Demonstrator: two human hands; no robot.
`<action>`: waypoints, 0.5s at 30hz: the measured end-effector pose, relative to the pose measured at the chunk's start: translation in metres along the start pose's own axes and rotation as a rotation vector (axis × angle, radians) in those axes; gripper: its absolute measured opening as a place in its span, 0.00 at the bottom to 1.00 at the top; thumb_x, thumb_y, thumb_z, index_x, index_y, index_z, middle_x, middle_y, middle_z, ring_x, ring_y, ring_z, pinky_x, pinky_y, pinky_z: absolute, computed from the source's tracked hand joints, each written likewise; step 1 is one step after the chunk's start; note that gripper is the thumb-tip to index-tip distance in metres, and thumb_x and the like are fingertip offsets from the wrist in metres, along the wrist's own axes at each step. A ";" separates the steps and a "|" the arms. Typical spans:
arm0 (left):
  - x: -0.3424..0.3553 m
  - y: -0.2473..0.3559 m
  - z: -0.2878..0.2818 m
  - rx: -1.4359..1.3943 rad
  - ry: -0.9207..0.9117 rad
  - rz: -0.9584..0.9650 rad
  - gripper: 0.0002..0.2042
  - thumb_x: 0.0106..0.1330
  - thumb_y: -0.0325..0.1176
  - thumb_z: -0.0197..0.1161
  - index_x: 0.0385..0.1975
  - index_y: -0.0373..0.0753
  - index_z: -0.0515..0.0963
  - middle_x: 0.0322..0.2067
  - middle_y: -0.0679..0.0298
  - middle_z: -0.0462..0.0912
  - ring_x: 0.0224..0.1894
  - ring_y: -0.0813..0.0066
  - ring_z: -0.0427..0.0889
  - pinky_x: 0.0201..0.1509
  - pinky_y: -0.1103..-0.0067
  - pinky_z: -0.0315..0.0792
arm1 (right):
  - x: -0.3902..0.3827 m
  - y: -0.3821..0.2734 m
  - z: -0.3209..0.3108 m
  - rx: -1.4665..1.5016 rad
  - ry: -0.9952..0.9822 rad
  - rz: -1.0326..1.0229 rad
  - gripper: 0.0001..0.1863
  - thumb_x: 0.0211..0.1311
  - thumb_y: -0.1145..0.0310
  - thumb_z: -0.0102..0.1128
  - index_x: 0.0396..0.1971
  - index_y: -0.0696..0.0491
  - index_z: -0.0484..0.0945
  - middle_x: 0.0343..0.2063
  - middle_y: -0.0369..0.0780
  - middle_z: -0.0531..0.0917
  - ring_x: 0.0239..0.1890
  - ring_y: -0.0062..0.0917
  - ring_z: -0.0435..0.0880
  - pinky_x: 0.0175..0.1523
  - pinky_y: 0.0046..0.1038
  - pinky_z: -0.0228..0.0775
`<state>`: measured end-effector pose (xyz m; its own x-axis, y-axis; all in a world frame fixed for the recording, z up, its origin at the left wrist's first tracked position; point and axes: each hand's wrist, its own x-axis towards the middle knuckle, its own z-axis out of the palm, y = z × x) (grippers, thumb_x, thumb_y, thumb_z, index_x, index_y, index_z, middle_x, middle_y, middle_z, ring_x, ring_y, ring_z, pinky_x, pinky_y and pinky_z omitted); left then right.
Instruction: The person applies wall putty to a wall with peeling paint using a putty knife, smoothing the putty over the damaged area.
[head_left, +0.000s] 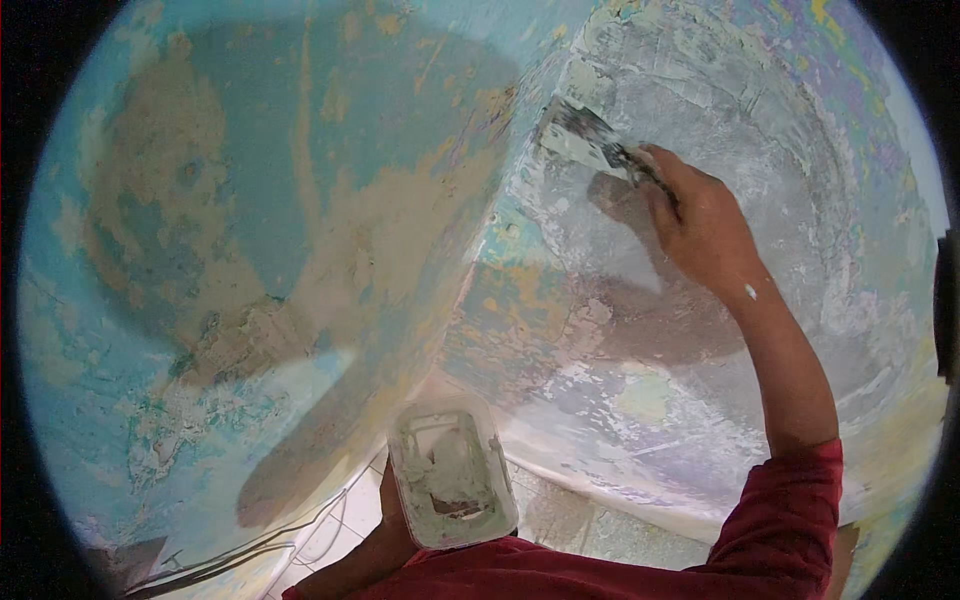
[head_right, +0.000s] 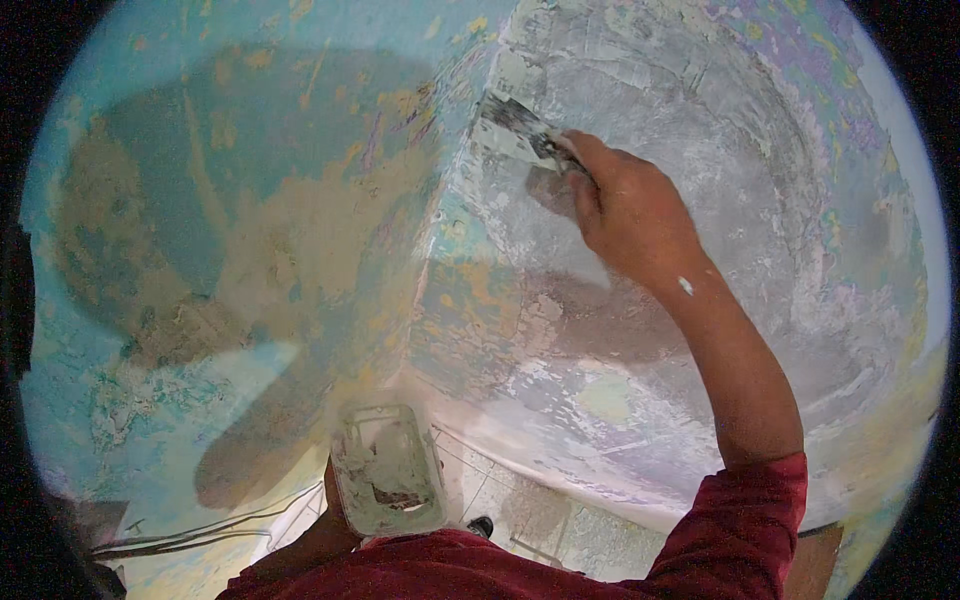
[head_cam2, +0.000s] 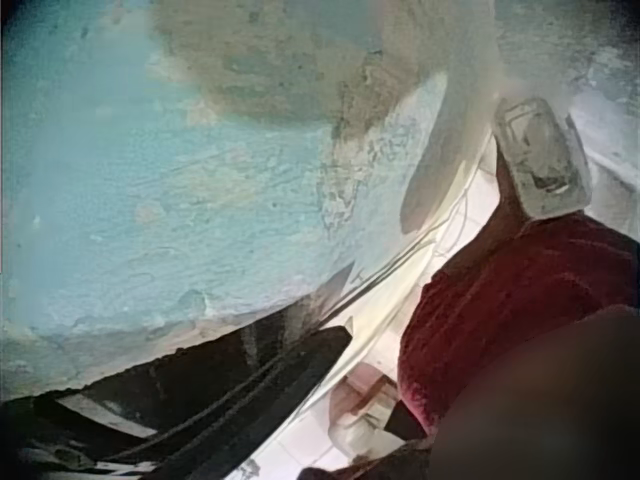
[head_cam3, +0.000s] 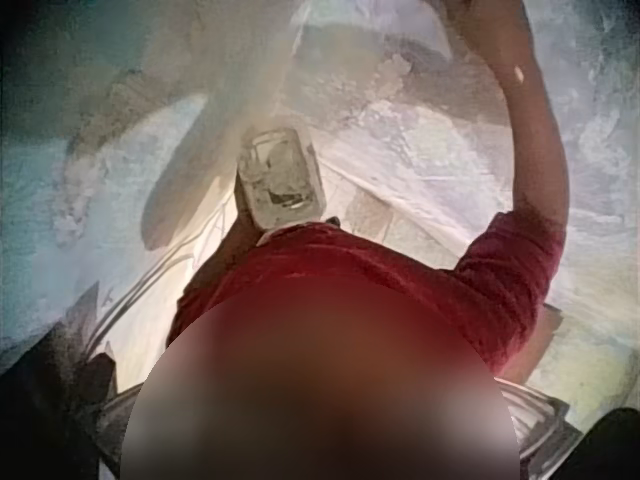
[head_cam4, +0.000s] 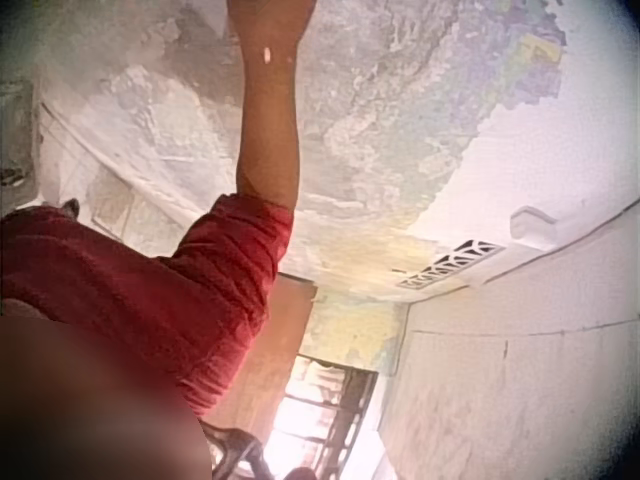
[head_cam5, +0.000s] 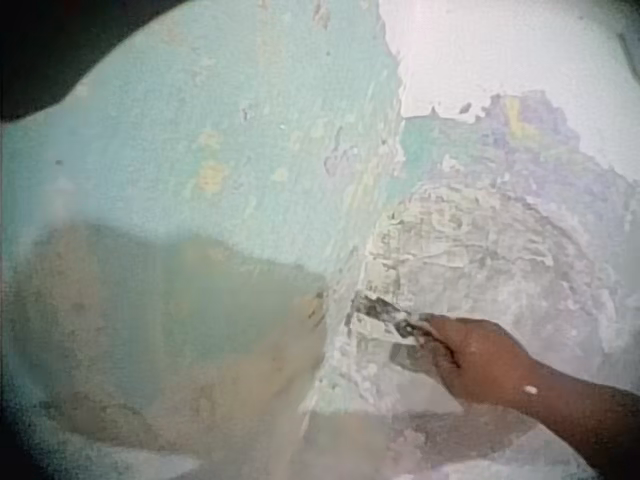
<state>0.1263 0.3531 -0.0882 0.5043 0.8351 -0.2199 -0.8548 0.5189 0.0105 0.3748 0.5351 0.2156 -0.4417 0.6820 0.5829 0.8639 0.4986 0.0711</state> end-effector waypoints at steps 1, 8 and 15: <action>0.000 -0.001 0.002 0.001 -0.004 -0.007 0.46 0.62 0.72 0.51 0.72 0.43 0.61 0.64 0.46 0.70 0.64 0.43 0.72 0.65 0.46 0.68 | 0.003 0.005 0.006 -0.062 0.034 -0.072 0.18 0.66 0.72 0.57 0.56 0.55 0.76 0.36 0.53 0.84 0.36 0.47 0.86 0.43 0.44 0.77; 0.002 -0.001 -0.008 0.107 0.074 0.093 0.46 0.62 0.73 0.50 0.71 0.42 0.61 0.63 0.45 0.70 0.63 0.42 0.73 0.64 0.45 0.69 | 0.018 0.004 0.025 -0.266 -0.048 -0.002 0.20 0.64 0.76 0.56 0.56 0.52 0.80 0.39 0.51 0.84 0.38 0.46 0.85 0.44 0.42 0.79; 0.009 -0.007 0.000 0.106 0.077 0.077 0.46 0.61 0.74 0.52 0.70 0.42 0.62 0.61 0.45 0.72 0.61 0.42 0.75 0.62 0.47 0.72 | -0.005 0.008 -0.021 -0.619 -0.229 0.022 0.22 0.63 0.74 0.58 0.58 0.49 0.79 0.39 0.49 0.85 0.36 0.42 0.87 0.42 0.41 0.82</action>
<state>0.1364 0.3567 -0.0903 0.4233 0.8588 -0.2887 -0.8706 0.4738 0.1326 0.3885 0.5249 0.2302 -0.4033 0.8193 0.4076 0.8228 0.1298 0.5533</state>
